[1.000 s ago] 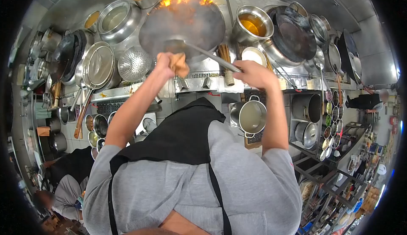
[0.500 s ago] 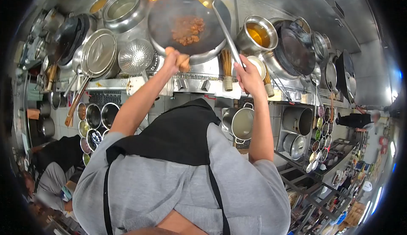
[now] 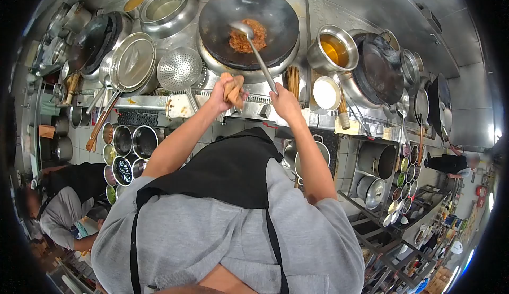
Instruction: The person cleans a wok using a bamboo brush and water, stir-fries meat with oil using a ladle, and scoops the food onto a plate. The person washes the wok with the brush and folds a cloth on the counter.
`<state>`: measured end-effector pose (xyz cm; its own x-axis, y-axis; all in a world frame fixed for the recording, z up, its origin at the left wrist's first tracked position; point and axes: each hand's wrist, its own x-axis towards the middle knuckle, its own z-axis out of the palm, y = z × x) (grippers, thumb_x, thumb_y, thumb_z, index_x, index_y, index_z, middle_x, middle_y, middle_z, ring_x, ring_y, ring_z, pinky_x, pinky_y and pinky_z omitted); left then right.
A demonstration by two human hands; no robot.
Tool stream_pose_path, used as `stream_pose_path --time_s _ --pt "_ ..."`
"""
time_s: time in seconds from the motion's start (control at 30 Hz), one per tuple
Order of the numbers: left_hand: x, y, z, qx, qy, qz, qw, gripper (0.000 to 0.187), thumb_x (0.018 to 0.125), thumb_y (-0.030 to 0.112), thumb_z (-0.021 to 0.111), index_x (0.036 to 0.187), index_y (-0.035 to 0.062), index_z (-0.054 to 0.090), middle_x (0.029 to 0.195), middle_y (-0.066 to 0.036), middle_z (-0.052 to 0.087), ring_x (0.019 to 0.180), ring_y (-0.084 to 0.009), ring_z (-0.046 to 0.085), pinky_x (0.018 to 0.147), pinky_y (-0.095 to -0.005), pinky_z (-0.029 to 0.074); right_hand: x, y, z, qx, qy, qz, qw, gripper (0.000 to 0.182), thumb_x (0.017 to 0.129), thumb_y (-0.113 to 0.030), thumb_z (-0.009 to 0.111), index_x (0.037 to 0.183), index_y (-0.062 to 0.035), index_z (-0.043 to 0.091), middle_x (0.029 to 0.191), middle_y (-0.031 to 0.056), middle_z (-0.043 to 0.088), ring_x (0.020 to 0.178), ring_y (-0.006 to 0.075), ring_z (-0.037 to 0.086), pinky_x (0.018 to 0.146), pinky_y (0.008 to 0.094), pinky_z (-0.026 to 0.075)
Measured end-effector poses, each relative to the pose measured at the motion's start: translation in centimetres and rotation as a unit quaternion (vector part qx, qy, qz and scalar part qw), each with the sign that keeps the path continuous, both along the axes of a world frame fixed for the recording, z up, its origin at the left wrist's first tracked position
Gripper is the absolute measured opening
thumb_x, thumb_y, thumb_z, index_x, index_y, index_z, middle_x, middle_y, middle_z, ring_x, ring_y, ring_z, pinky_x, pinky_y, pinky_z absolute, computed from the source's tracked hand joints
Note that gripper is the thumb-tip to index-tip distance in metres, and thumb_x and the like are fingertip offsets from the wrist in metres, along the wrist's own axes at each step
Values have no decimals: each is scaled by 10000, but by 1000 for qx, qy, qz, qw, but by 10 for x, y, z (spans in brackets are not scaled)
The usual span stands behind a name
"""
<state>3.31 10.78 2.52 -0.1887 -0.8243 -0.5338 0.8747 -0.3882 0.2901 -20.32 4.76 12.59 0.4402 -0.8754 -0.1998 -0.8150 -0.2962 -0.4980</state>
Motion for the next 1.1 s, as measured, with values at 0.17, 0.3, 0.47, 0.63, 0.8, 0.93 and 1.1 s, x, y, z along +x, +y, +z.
stream_pose_path --time_s 0.17,0.3,0.47,0.63,0.8,0.93,1.1 --pt "-12 43 22 13 6 -47 999 460 851 260 535 1265 66 482 971 -160 615 775 -260 615 689 -370 539 5 -5 11 -27 -5 -19 999 414 969 -288 554 1303 -43 548 967 292 677 952 462 649 855 550 492" --pt "-22 54 23 32 -11 -50 998 440 827 238 571 1225 66 494 922 -149 623 707 -237 599 647 -330 540 3 -23 -12 -48 19 -1 999 411 969 -273 550 1313 -50 537 952 287 679 932 468 650 846 549 496" --pt "-27 60 33 85 -74 -1 994 391 834 232 573 1184 64 518 921 -138 644 726 -227 603 689 -319 539 5 -10 18 -53 15 -11 998 383 962 -267 549 1283 -58 555 949 294 674 930 477 644 839 553 496" --pt "-14 65 10 15 -34 -2 999 394 838 240 554 1192 70 525 942 -143 651 794 -222 608 746 -311 527 10 -13 15 -29 22 35 999 389 958 -269 558 1260 -24 570 926 302 670 913 472 645 827 559 491" --pt "-10 65 34 64 -51 8 997 403 823 251 551 1188 82 526 968 -155 648 803 -246 611 766 -384 528 7 5 9 -8 -9 44 999 343 964 -282 552 1199 -33 583 899 302 665 925 472 640 834 552 487" --pt "-5 49 16 98 -84 11 992 389 844 262 569 1189 87 527 972 -154 648 836 -269 629 791 -417 534 -5 5 17 17 -16 30 999 345 964 -284 555 1200 -33 584 914 296 666 950 466 636 848 543 481" --pt "3 13 23 72 -158 96 980 335 940 376 553 1098 80 559 976 -118 655 873 -273 671 796 -442 556 -48 21 42 -17 -5 -10 1000 392 949 -255 587 1258 -14 574 988 292 665 981 459 632 862 516 483"
